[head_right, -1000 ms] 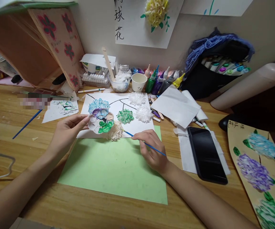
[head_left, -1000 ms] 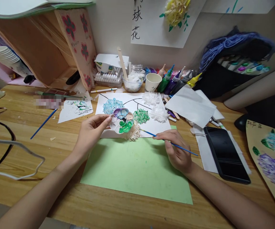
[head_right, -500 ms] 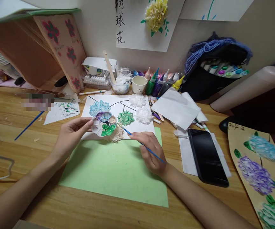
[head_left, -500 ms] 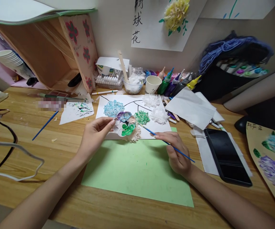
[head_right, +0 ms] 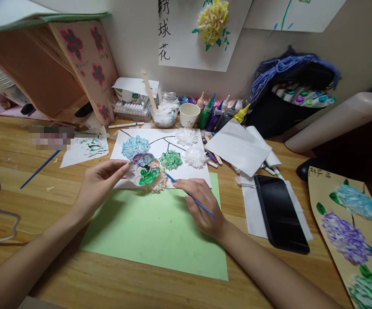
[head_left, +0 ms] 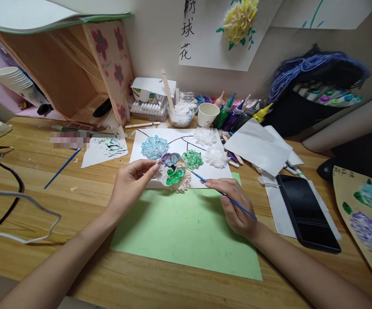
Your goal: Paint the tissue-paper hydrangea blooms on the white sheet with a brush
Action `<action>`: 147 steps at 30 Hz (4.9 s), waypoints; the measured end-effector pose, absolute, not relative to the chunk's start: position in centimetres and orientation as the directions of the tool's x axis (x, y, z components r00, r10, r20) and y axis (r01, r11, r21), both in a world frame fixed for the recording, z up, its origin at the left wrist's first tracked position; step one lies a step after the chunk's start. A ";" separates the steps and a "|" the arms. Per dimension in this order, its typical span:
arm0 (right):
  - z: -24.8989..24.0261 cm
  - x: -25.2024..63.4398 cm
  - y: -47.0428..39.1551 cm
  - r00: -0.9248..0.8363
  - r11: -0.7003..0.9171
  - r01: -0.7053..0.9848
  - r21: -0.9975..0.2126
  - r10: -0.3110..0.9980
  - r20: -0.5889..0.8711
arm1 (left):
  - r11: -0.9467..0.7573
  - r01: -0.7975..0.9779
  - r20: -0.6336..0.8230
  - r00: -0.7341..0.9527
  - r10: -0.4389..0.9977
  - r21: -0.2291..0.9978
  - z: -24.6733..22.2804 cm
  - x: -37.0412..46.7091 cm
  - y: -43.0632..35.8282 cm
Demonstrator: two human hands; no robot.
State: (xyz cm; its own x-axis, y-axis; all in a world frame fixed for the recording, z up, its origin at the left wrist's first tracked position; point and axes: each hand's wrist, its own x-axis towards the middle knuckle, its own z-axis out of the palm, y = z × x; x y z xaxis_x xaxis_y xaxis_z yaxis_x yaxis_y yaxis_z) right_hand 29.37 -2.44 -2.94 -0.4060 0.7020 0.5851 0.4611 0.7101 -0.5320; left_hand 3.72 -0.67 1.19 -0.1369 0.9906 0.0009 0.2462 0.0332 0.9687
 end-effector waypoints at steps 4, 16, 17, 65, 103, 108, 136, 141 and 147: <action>-3.1 29.7 -2.6 -0.389 0.707 0.452 -0.544 0.705 0.593 | 0.046 0.234 -0.013 -0.143 0.990 0.971 1.2 3.7 -0.7; -3.4 29.8 -2.7 -0.347 0.715 0.481 -0.507 0.687 0.639 | 0.056 0.240 -0.010 -0.187 0.982 0.969 1.3 3.1 -0.3; -3.4 29.7 -2.7 -0.368 0.722 0.480 -0.498 0.681 0.633 | 0.056 0.240 -0.011 -0.188 0.982 0.969 1.3 3.1 -0.3; -2.6 29.7 -2.9 -0.294 0.754 0.481 -0.447 0.619 0.728 | 0.042 0.229 0.003 -0.194 0.981 0.973 1.3 3.1 -0.2; -2.8 30.0 -3.1 -0.402 0.819 0.414 -0.397 0.556 0.727 | 0.060 0.258 -0.001 -0.225 0.974 0.964 1.4 2.6 0.1; -3.0 30.0 -3.1 -0.471 0.839 0.382 -0.387 0.538 0.700 | 0.091 0.186 -0.039 -0.267 0.963 0.978 1.0 1.7 0.8; -3.7 29.5 -2.9 -0.336 0.707 0.488 -0.512 0.693 0.638 | 0.019 0.139 -0.005 -0.100 0.995 0.990 0.7 3.4 -0.6; -3.7 29.3 -2.8 -0.341 0.706 0.500 -0.501 0.692 0.636 | -0.031 0.170 0.043 -0.069 0.997 0.985 0.4 3.4 -0.7; -3.7 29.2 -2.8 -0.360 0.694 0.500 -0.518 0.710 0.605 | -0.081 0.198 0.093 -0.053 0.994 0.977 0.1 3.5 -0.7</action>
State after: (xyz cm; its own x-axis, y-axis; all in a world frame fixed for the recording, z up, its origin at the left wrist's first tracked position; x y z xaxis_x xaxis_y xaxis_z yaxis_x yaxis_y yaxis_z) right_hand 29.21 -2.81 -3.74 -0.3596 0.7102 0.6052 0.5002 0.6942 -0.5175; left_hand 3.46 -0.74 0.12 -0.0528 0.9943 0.0932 0.1976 -0.0810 0.9769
